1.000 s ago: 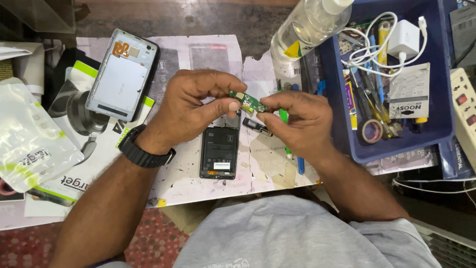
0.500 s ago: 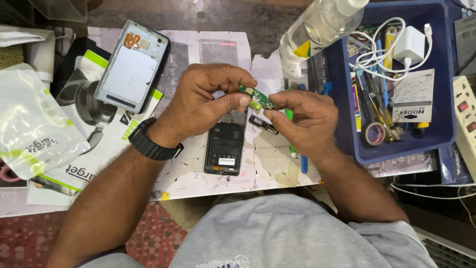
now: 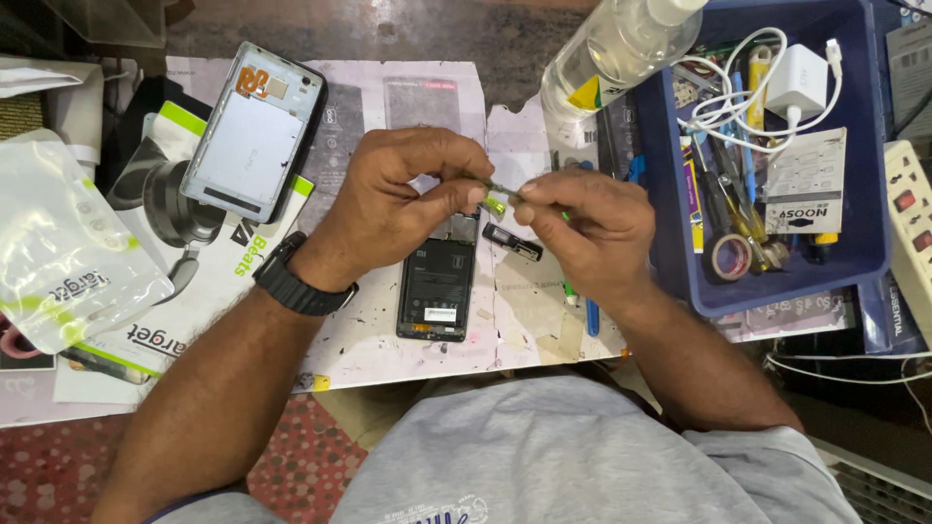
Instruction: The person uses a screwdriver to remove screws from a disassembled smartphone and then uses a small brush to clean internal components. They handle the phone's battery, motherboard, and other parts while working at a cluttered workbench.
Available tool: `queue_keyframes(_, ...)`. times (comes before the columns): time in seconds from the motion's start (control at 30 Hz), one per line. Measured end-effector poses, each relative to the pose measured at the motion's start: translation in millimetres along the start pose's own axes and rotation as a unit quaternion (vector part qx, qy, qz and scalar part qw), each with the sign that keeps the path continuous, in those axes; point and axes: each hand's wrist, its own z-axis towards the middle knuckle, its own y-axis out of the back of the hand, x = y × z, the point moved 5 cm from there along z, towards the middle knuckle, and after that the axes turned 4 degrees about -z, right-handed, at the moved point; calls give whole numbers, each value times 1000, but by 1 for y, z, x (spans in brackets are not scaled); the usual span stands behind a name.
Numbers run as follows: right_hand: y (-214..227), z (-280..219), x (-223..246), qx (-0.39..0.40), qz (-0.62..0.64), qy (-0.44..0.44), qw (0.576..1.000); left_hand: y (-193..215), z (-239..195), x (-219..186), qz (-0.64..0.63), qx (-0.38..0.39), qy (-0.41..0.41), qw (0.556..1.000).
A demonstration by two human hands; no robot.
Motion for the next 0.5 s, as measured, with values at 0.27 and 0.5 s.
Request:
queue_keyframes(0.27, 1, 5, 15, -26, -83, 74, 993, 1, -1, 3, -13, 1, 12, 1000)
queue_keyframes(0.5, 4, 5, 17, -33, -91, 54, 994, 0, -1, 9, -44, 10, 54, 998)
